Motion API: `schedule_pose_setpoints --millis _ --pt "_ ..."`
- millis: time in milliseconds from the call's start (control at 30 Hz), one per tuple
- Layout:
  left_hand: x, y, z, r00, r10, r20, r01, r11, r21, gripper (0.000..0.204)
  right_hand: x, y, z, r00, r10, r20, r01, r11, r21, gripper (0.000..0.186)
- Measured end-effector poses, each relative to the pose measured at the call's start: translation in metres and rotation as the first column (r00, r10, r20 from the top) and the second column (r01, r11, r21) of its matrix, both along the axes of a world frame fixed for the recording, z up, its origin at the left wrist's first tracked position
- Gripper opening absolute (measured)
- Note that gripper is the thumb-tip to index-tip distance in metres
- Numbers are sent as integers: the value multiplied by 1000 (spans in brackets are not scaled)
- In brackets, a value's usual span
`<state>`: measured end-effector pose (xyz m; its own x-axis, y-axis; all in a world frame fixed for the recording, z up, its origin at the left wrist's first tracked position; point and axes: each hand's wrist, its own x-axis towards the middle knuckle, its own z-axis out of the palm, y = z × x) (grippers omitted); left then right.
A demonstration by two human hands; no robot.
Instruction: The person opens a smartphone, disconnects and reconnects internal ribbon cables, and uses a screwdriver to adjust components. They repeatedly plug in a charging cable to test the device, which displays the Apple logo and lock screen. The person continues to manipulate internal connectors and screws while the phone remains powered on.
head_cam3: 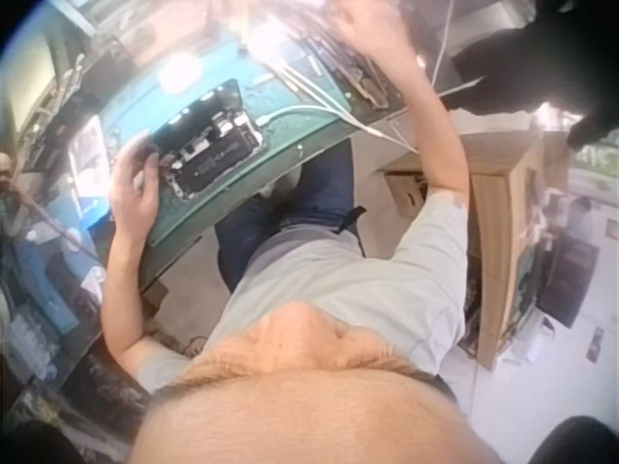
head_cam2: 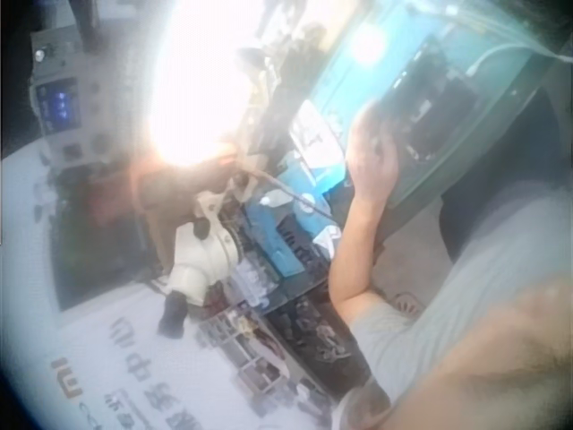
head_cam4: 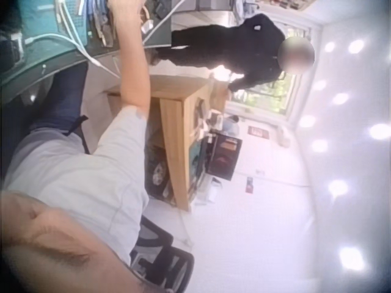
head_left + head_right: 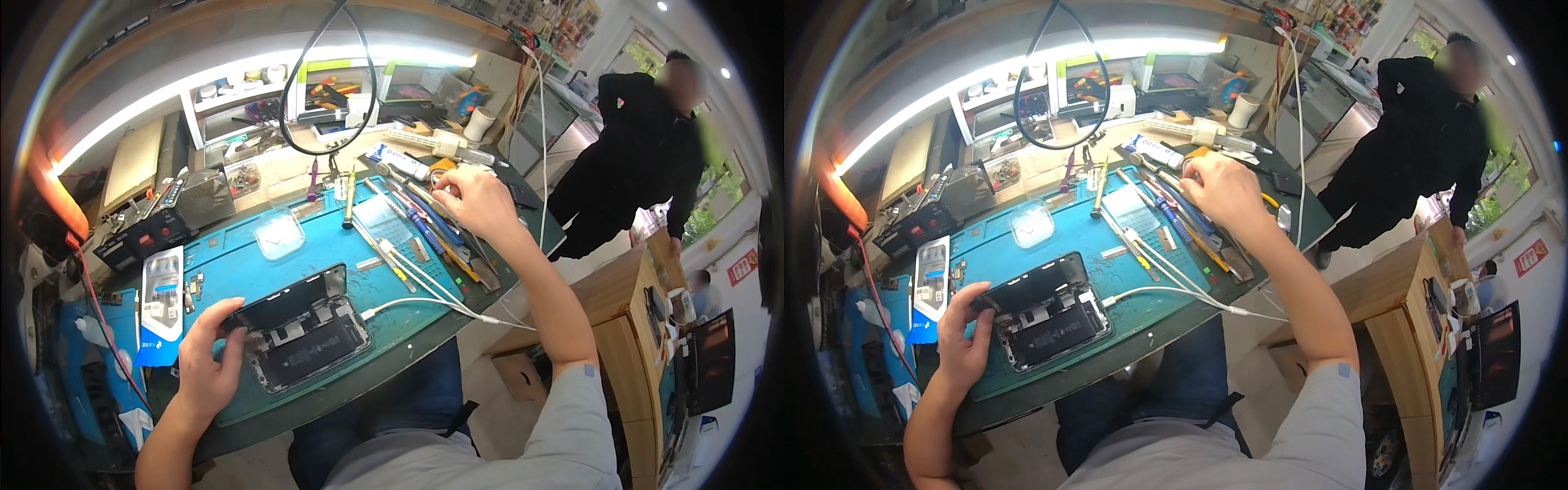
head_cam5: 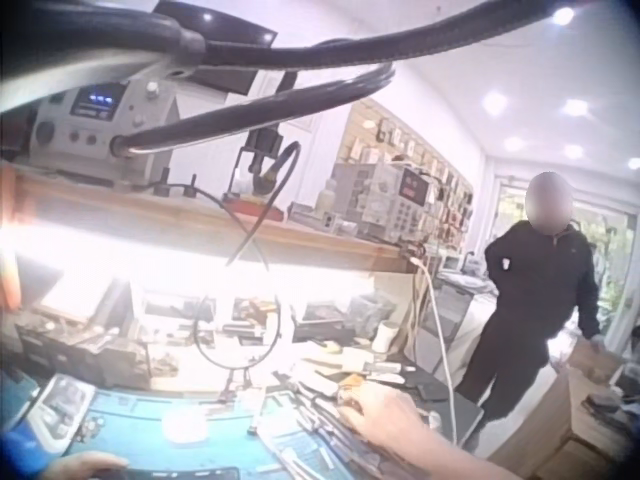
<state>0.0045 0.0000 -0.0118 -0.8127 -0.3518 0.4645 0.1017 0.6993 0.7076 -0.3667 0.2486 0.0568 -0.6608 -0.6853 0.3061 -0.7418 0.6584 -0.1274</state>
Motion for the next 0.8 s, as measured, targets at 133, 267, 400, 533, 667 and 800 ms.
schedule_pose_setpoints --millis 133,267,400,533,667,800 --pt "-2 2 5 1000 -4 17 4 1000 -21 42 -14 -30 -21 998 20 -67 -11 992 124 21" --pt "-5 3 9 998 -57 -40 54 996 -69 41 -23 -41 -36 948 62 -313 -55 998 31 17" --pt "-5 4 12 997 -71 -36 68 995 -73 42 7 -45 -1 992 125 27 -96 869 -486 17" --pt "-3 5 14 998 -62 -29 60 995 -78 42 60 -57 1 709 522 475 -73 724 -686 36" --pt "-6 5 15 996 -79 -35 76 994 -75 42 70 -69 -8 686 541 487 -340 830 -442 45" --pt "-7 3 12 994 -85 -62 80 993 -87 43 74 -88 1 638 597 486 -273 766 -582 35"
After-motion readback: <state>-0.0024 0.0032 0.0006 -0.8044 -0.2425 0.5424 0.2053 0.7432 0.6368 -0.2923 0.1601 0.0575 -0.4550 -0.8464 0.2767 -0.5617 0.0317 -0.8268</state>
